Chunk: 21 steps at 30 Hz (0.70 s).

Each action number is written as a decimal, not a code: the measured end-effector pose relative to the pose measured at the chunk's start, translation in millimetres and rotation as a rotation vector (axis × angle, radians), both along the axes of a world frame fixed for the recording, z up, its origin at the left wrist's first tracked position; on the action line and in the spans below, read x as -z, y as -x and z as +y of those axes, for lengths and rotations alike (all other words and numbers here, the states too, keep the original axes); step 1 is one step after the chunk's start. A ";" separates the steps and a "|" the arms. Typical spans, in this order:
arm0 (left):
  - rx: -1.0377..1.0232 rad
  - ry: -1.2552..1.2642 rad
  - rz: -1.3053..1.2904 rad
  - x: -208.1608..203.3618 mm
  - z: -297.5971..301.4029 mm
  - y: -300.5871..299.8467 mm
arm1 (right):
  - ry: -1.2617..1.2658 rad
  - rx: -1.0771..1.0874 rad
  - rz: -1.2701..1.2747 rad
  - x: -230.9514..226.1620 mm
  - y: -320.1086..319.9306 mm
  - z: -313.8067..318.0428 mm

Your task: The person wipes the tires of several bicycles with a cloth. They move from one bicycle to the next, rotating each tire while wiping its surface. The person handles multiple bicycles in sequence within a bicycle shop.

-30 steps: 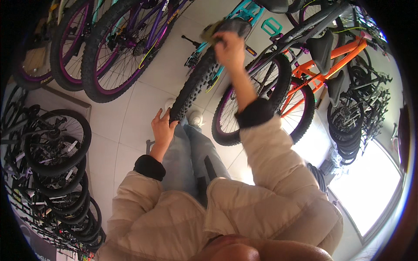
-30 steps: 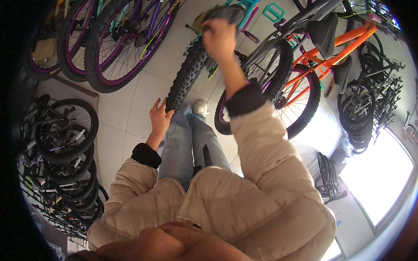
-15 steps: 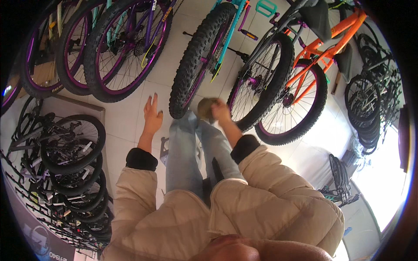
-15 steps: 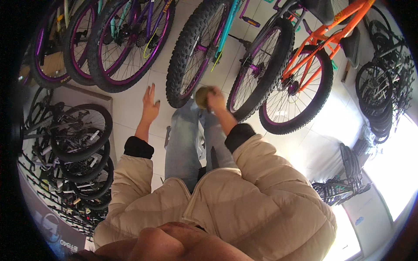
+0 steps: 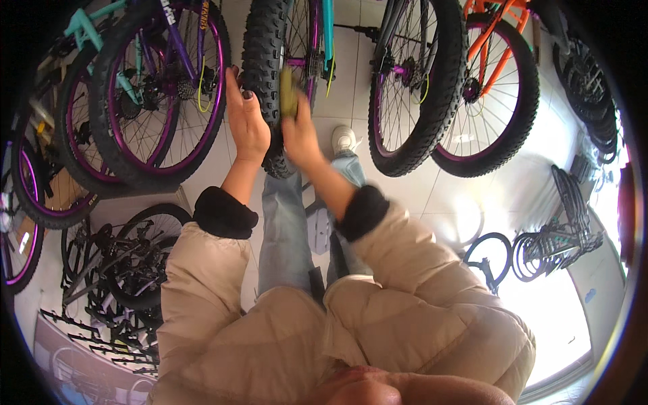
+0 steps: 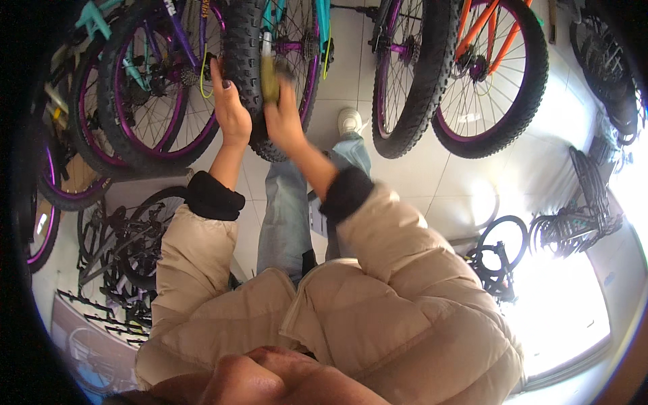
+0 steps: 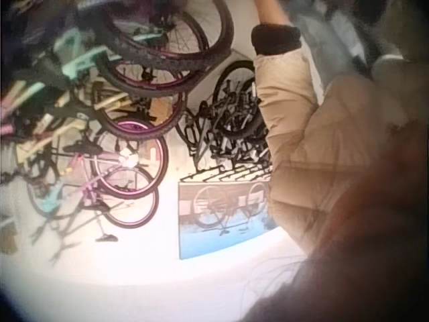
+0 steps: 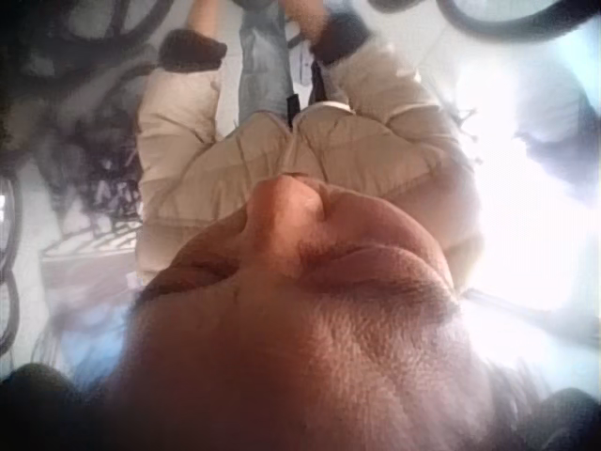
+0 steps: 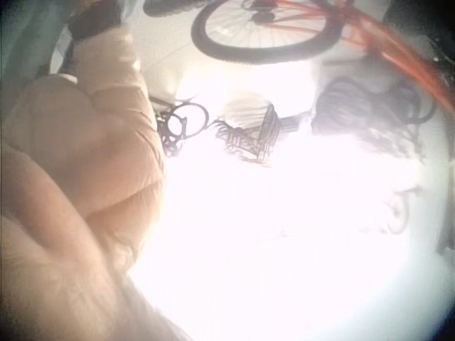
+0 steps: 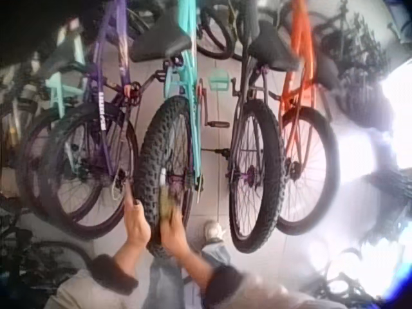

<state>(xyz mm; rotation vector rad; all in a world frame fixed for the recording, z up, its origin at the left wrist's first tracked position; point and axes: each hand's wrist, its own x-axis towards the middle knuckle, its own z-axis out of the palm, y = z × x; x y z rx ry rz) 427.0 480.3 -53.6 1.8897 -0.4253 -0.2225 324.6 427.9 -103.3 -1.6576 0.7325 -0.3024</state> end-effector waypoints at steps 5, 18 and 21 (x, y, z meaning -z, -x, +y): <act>0.026 0.072 0.152 -6.9 2.8 6.3 | -0.248 -0.124 0.351 68.9 155.1 82.7; 0.043 -0.055 0.050 9.7 21.9 4.3 | -0.028 0.422 0.608 299.4 108.7 -4.0; 0.380 -0.313 -0.730 19.2 39.3 -9.0 | -0.076 0.205 0.589 327.5 88.5 -0.7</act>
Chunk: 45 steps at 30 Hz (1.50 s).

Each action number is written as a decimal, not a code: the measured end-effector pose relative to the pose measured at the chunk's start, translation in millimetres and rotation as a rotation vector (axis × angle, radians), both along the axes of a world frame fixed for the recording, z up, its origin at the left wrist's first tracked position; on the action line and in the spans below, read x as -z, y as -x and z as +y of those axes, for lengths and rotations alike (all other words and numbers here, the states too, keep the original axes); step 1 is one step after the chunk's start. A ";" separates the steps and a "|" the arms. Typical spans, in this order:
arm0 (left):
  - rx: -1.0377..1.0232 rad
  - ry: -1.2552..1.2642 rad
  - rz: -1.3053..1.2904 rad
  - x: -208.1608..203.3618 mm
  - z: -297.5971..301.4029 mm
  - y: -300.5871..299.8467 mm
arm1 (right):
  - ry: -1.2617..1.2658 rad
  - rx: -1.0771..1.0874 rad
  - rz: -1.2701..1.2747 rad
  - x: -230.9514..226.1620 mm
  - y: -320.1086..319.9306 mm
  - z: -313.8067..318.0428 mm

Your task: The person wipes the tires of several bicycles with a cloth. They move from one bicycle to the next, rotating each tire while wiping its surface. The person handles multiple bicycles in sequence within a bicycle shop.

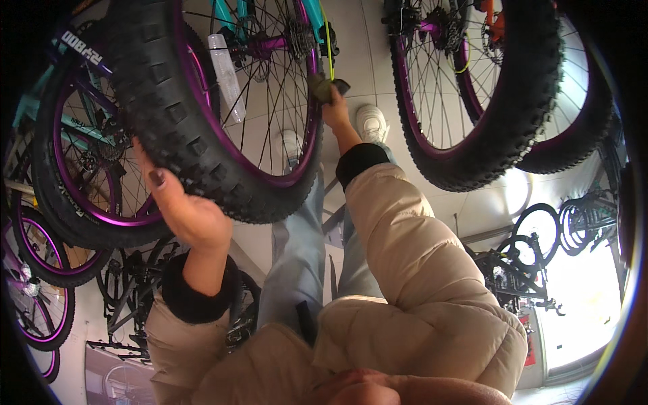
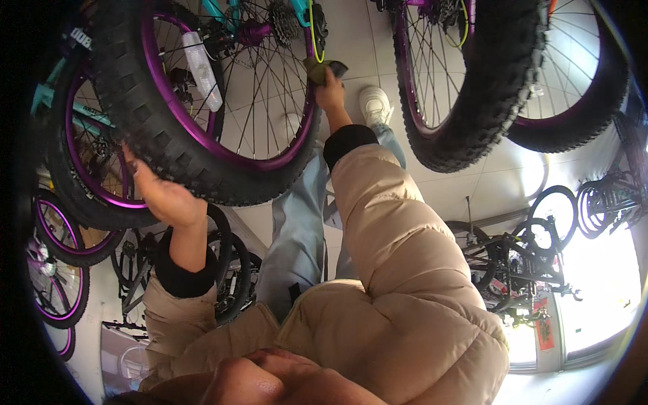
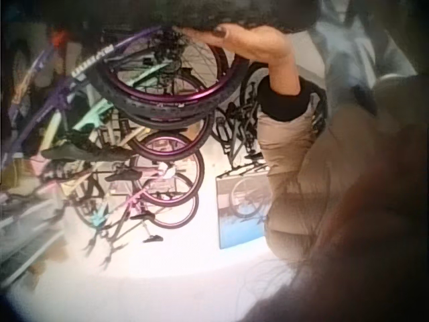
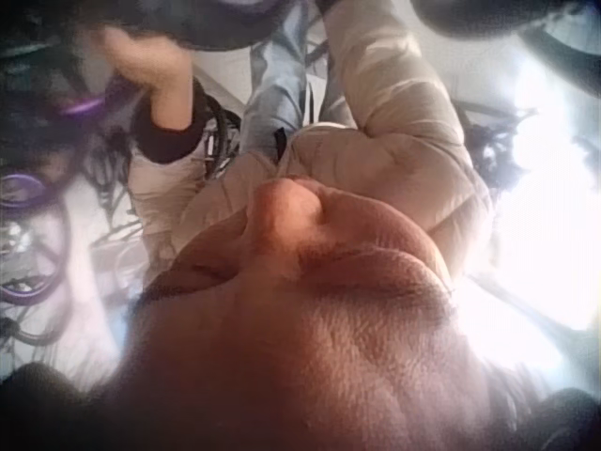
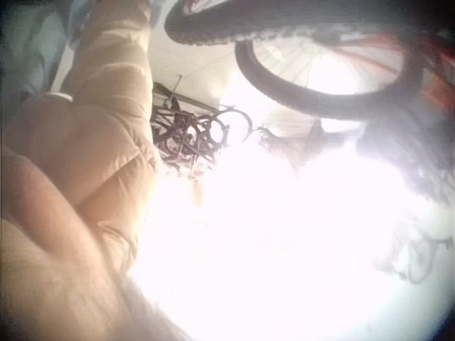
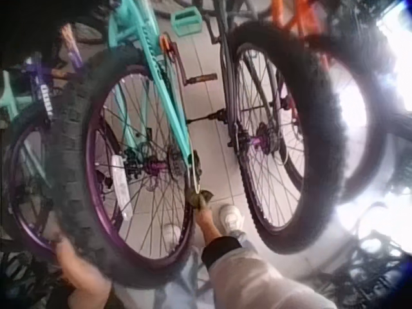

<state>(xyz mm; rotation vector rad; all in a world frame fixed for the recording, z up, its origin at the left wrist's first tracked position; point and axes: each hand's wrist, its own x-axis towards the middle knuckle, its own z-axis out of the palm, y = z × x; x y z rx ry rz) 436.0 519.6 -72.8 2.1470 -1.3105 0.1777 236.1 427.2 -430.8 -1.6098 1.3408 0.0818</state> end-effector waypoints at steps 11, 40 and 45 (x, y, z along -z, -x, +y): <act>-0.397 0.306 0.842 -10.0 -19.6 14.1 | -0.224 -0.103 -0.058 -214.7 20.3 69.5; -0.366 0.264 0.749 -13.4 -24.4 19.9 | -0.558 0.166 -0.112 -329.1 -9.4 55.6; -0.376 0.288 0.786 -14.3 -28.4 19.2 | -0.586 0.357 -0.275 -368.5 -62.4 17.1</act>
